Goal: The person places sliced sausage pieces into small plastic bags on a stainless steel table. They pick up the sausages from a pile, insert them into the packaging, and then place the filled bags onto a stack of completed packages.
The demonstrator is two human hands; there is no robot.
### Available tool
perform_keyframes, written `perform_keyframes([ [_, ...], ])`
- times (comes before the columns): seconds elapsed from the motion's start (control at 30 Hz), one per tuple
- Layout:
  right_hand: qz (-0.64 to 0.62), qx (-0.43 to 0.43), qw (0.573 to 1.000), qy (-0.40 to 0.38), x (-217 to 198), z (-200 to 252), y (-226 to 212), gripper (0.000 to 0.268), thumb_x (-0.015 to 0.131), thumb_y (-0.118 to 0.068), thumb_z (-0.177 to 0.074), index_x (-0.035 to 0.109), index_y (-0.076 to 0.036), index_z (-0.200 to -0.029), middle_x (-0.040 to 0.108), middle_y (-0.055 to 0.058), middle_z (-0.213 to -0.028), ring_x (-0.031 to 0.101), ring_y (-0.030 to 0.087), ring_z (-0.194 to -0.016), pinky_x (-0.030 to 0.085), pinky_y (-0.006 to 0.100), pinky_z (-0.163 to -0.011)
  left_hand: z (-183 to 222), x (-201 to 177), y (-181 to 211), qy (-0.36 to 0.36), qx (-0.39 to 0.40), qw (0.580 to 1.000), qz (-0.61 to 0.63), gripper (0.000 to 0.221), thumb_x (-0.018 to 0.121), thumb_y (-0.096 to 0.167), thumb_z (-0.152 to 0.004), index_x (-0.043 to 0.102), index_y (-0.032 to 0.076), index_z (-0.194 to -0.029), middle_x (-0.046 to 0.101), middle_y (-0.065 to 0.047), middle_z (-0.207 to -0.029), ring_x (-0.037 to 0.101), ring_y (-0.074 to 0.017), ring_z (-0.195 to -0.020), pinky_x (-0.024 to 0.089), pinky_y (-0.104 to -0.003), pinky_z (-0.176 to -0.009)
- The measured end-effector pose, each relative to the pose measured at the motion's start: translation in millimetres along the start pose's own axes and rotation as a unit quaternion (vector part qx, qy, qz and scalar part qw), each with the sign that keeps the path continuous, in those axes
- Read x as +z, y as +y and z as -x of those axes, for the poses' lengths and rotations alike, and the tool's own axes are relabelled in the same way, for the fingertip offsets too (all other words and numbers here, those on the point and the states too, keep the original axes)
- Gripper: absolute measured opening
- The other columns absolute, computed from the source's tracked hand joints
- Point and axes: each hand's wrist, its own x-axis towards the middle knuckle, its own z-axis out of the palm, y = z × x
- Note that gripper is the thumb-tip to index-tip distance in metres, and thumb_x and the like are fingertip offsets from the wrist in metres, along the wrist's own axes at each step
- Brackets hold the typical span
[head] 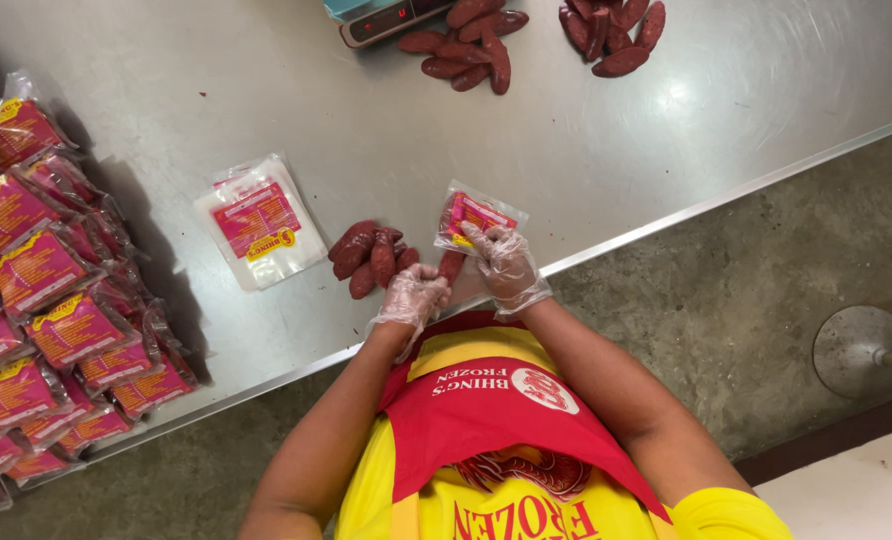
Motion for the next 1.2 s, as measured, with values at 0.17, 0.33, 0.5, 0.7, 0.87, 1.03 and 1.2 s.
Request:
perform_keyframes([
  [0.17,-0.045,0.004,0.999,-0.019,-9,-2,-5,0.055,0.073,-0.002,-0.082,0.067,-0.013,-0.135,0.066,0.015,-0.090,0.063,0.033,-0.077,0.053,0.046,-0.072,12,29,6,0.030,-0.068,0.997,0.035,0.016,0.067,0.012,-0.094,0.056,0.005,-0.103,0.071,-0.010,-0.082,0.064,-0.0158,-0.063,0.052,-0.028,-0.053],
  [0.33,-0.032,-0.009,0.999,-0.036,-17,-7,-10,0.040,0.074,-0.013,-0.092,0.071,-0.013,-0.132,0.067,0.015,-0.087,0.064,0.033,-0.075,0.051,0.047,-0.068,-42,53,-13,0.128,0.132,0.980,0.079,0.018,0.073,0.002,-0.088,0.060,0.000,-0.100,0.070,-0.009,-0.085,0.064,-0.0152,-0.069,0.056,-0.028,-0.063],
  [0.5,-0.047,-0.006,0.998,-0.037,-15,-10,-8,0.039,0.074,-0.009,-0.092,0.071,-0.014,-0.130,0.068,0.014,-0.090,0.065,0.031,-0.077,0.053,0.045,-0.071,-45,53,5,0.146,0.152,0.955,-0.210,0.016,0.075,0.011,-0.088,0.066,0.005,-0.099,0.073,-0.010,-0.090,0.068,-0.0199,-0.079,0.058,-0.033,-0.075],
  [0.7,-0.035,0.024,0.999,-0.009,-10,-6,-13,0.053,0.075,0.001,-0.079,0.071,-0.016,-0.129,0.065,0.014,-0.097,0.064,0.030,-0.081,0.055,0.042,-0.072,56,-19,87,0.251,0.222,0.797,-0.503,0.025,0.078,0.033,-0.090,0.070,0.014,-0.104,0.074,-0.011,-0.099,0.071,-0.0281,-0.091,0.056,-0.043,-0.087],
  [0.87,-0.037,0.022,0.999,0.004,-11,-10,-18,0.064,0.075,0.005,-0.078,0.066,-0.016,-0.138,0.065,0.014,-0.108,0.067,0.032,-0.094,0.058,0.042,-0.084,65,-45,84,0.206,0.320,0.756,-0.532,0.042,0.081,0.029,-0.080,0.068,0.006,-0.113,0.071,-0.018,-0.101,0.068,-0.0359,-0.092,0.053,-0.048,-0.082],
  [1.03,-0.054,0.046,0.997,0.011,-16,-9,-17,0.070,0.064,0.013,-0.078,0.061,-0.014,-0.143,0.068,0.018,-0.122,0.070,0.037,-0.107,0.059,0.043,-0.092,60,-45,55,0.157,0.311,0.796,-0.495,0.023,0.076,0.023,-0.088,0.074,0.011,-0.107,0.072,-0.014,-0.103,0.070,-0.0342,-0.097,0.053,-0.043,-0.087],
  [1.2,-0.132,0.028,0.991,0.021,-22,-8,-18,0.064,0.070,0.006,-0.086,0.054,-0.010,-0.145,0.066,0.023,-0.124,0.070,0.038,-0.108,0.059,0.043,-0.093,46,-22,17,0.028,0.094,0.986,-0.134,0.030,0.071,0.024,-0.100,0.071,0.007,-0.125,0.075,-0.007,-0.112,0.067,-0.0125,-0.093,0.054,-0.028,-0.081],
])
